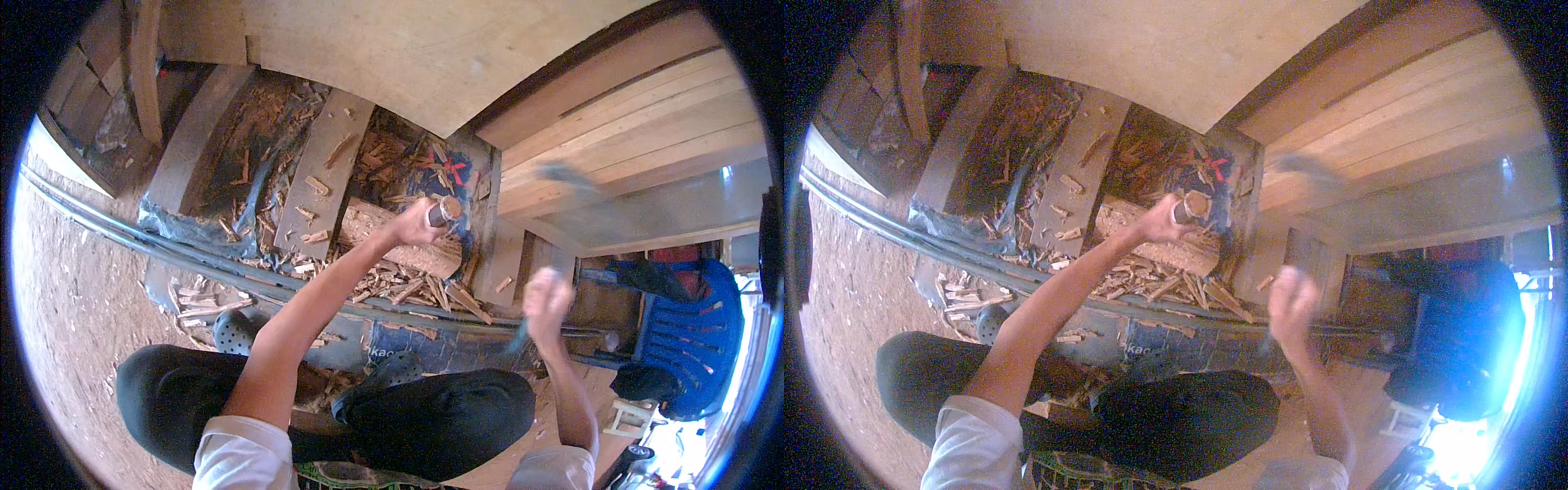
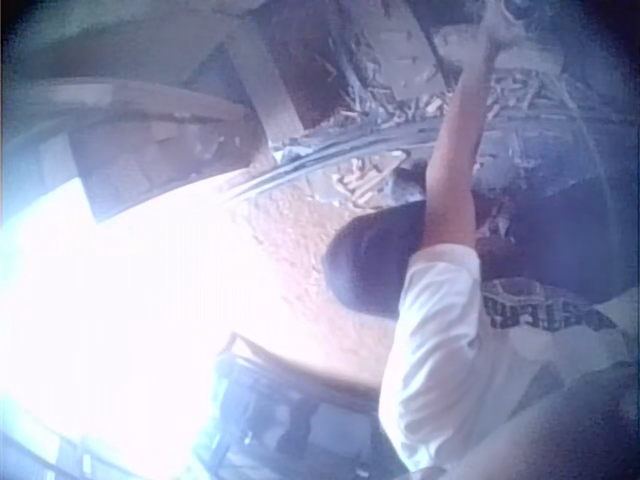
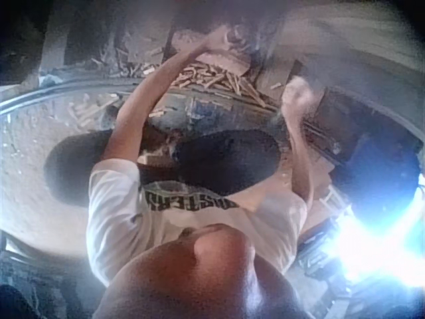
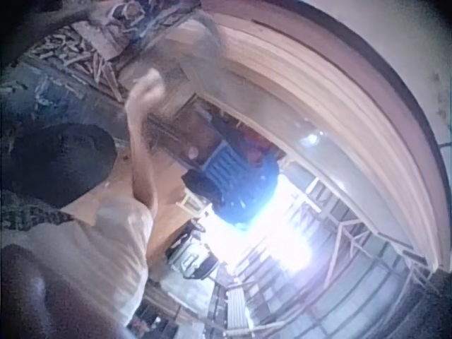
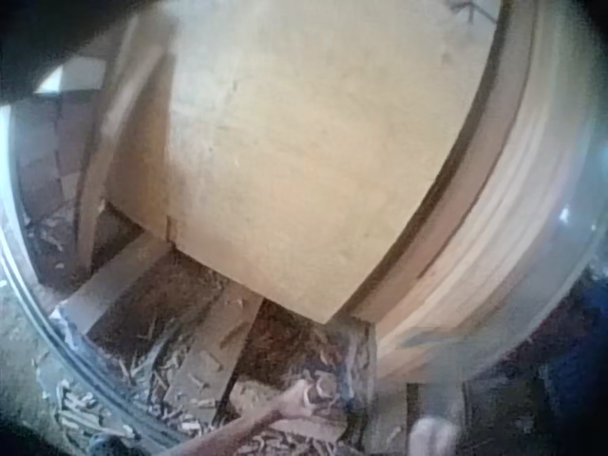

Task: The person sits on the ground and uses a hammer and chisel to carve a small piece of wood. They repeatedly strike the chisel to remove wood chips, occasionally pausing to inspect the carved piece and adjust their grip.

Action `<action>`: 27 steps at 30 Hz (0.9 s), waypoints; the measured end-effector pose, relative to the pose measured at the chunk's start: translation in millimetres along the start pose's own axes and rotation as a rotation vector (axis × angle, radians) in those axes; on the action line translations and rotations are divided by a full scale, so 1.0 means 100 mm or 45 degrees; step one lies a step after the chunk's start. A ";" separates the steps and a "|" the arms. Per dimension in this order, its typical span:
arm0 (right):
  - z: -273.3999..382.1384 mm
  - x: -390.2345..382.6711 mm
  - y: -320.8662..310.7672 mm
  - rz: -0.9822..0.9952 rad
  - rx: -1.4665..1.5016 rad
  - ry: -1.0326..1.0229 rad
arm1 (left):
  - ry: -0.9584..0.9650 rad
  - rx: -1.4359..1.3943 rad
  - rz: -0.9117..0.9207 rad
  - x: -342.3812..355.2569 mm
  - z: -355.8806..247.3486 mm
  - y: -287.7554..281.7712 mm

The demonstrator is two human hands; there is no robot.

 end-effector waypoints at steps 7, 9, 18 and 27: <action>-0.83 -0.54 0.32 0.256 0.335 0.973 | -0.086 0.057 -0.008 0.04 0.11 -0.08; -1.00 -0.81 0.46 0.142 0.203 1.082 | -0.034 0.101 -0.088 0.06 0.00 -0.12; -1.68 -1.36 1.05 0.245 -0.426 0.614 | -0.280 0.138 -0.535 0.27 0.02 0.01; -1.72 -1.34 1.20 0.257 -0.531 0.690 | -0.750 0.028 -0.797 0.51 0.85 -0.49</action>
Point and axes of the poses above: each hand's wrist, its own x-axis towards the middle knuckle, its own y-axis out of the palm, z = x × y, the point moved 4 cm from there along x, towards the middle knuckle, and after that the axes turned 3 degrees about -x, right-handed, at the moved point
